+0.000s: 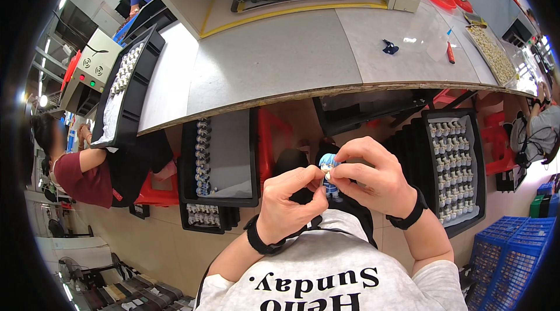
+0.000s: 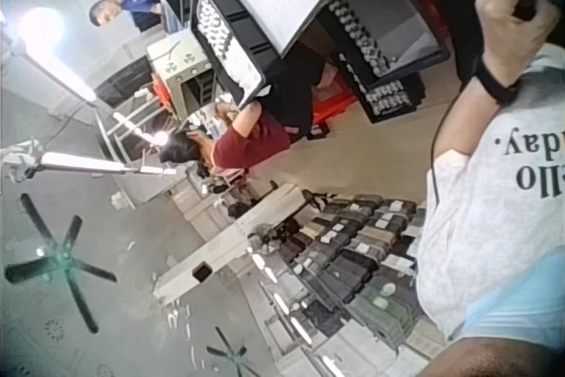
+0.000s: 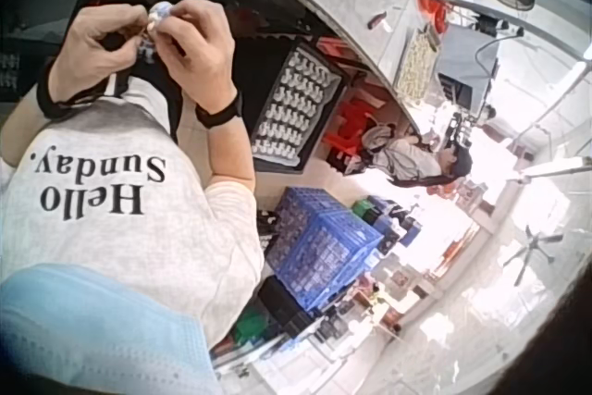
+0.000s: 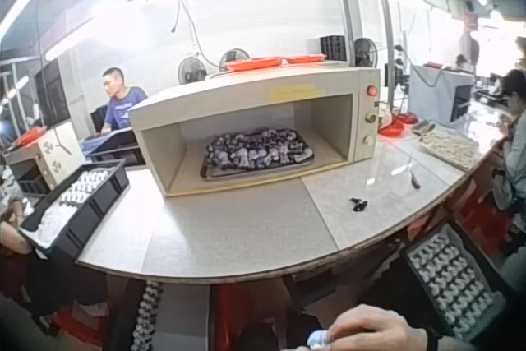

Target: The person assembles small blue figurines by hand, picking them up from a tray and applying glue to specific parts. They then place the assembled figures into a drying rack. The process is repeated for multiple units.

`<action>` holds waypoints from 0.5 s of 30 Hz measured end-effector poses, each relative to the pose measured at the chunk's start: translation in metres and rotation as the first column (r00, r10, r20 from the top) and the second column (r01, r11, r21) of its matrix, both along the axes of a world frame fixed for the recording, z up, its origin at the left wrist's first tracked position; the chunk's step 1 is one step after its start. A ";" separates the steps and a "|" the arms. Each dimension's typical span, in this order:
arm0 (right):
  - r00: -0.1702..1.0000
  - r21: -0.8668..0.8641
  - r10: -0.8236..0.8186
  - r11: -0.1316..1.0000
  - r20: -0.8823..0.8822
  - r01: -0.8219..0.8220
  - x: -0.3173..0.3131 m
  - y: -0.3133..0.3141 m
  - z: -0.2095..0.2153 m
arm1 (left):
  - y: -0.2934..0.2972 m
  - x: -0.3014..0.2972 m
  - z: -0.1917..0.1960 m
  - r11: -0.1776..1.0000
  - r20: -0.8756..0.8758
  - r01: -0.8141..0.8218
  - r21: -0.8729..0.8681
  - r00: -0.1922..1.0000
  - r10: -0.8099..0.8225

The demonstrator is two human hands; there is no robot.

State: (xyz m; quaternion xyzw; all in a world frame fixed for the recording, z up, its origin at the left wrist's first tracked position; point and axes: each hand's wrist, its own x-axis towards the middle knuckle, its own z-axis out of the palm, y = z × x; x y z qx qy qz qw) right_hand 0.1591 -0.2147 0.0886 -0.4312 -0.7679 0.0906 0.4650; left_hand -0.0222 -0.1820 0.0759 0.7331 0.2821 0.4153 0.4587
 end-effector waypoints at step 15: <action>1.000 -0.007 -0.013 1.000 -0.002 0.013 -0.001 0.000 0.000 | 0.000 0.001 0.000 1.000 0.040 0.001 -0.015 0.999 -0.001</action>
